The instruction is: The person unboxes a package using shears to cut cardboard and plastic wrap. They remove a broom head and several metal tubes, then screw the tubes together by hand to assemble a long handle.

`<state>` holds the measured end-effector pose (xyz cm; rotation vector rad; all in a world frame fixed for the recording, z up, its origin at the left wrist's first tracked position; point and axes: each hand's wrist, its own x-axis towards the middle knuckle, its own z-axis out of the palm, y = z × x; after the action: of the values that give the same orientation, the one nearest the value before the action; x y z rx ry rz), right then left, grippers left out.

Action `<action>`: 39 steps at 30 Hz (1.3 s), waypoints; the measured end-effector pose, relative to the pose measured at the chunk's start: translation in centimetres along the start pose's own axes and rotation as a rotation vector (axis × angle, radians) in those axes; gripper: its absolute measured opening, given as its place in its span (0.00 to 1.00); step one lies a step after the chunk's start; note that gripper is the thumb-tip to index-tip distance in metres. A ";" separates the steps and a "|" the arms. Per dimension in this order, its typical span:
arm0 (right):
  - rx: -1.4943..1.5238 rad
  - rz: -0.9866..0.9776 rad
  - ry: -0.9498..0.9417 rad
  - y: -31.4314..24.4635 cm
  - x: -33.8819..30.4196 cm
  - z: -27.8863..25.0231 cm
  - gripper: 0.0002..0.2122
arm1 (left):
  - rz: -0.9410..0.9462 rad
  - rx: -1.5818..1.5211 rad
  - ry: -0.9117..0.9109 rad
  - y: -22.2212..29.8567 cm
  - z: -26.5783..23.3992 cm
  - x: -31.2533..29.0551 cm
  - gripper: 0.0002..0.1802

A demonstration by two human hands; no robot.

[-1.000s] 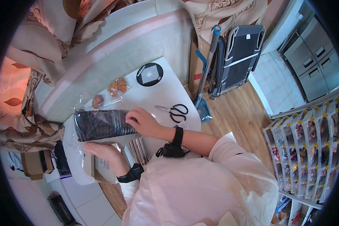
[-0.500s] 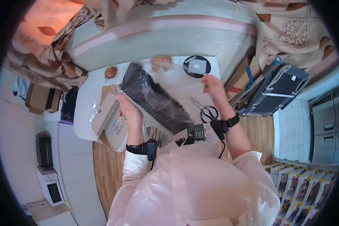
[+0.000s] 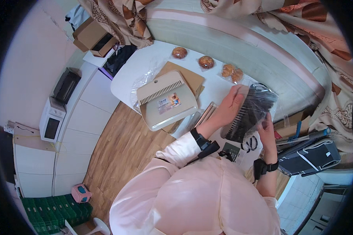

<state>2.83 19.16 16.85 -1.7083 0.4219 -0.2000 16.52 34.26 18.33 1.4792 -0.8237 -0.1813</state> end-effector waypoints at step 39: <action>1.134 -0.199 0.749 4.0 -3.5 -7.3 0.10 | -0.238 0.160 0.113 -13.0 1.0 2.0 0.40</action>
<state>-3.69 13.37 14.67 -0.4980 0.5282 -1.0272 22.16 30.59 7.03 1.7214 -0.5808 -0.2111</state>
